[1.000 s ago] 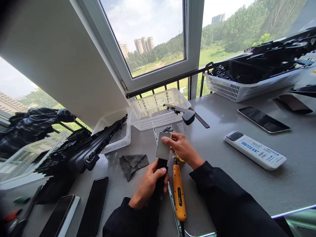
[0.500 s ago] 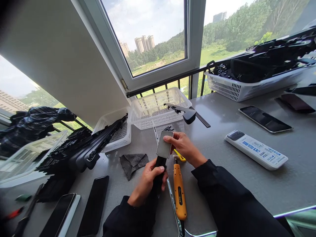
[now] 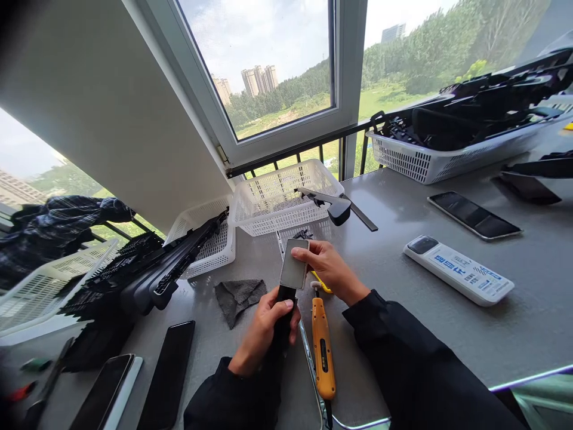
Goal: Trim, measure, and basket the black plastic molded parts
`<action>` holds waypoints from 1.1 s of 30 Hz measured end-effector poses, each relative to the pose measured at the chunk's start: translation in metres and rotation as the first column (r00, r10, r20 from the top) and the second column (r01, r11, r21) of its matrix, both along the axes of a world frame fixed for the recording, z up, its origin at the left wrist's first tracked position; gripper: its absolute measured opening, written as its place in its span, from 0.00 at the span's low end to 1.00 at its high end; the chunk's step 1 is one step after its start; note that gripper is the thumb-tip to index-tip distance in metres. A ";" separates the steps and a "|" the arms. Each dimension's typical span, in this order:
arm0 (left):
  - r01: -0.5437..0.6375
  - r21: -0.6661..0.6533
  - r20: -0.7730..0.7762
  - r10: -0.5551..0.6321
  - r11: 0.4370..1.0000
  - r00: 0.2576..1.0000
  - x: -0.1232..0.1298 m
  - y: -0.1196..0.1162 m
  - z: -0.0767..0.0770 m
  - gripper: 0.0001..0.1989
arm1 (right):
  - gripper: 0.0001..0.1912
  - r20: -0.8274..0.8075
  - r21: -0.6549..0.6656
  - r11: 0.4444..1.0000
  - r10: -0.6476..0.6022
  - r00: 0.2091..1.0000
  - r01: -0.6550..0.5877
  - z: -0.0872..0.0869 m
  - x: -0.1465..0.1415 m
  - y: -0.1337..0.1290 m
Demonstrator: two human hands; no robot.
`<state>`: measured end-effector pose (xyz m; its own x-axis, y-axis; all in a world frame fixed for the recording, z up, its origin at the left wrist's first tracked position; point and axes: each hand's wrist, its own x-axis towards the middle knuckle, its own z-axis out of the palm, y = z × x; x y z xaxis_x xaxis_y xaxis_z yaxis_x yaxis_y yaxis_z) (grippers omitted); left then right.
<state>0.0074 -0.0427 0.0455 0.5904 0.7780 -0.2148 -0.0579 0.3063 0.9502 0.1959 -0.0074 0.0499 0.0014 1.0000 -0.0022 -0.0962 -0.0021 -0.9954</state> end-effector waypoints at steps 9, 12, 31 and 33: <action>-0.007 -0.018 0.018 0.008 1.000 1.000 0.000 0.001 0.000 0.14 | 0.26 -0.012 -0.007 0.998 0.055 0.998 -0.055 0.006 -0.003 -0.001; -0.043 -0.026 0.012 0.044 0.999 0.999 0.000 0.001 -0.001 0.13 | 0.28 0.052 0.004 0.999 0.051 0.997 -0.051 0.006 -0.005 -0.001; 0.004 -0.035 0.057 -0.002 0.999 0.998 0.002 0.003 -0.003 0.13 | 0.21 -0.060 -0.058 0.998 -0.011 0.998 0.007 0.003 -0.003 -0.002; -0.015 -0.035 0.046 0.016 0.999 0.999 0.002 0.003 -0.003 0.12 | 0.22 -0.036 -0.045 0.998 -0.041 0.999 0.039 0.002 -0.005 -0.001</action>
<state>0.0092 -0.0397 0.0429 0.5883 0.7798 -0.2143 -0.1068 0.3376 0.9352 0.1908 -0.0081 0.0520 0.0405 0.9981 -0.0469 -0.1334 -0.0411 -0.9902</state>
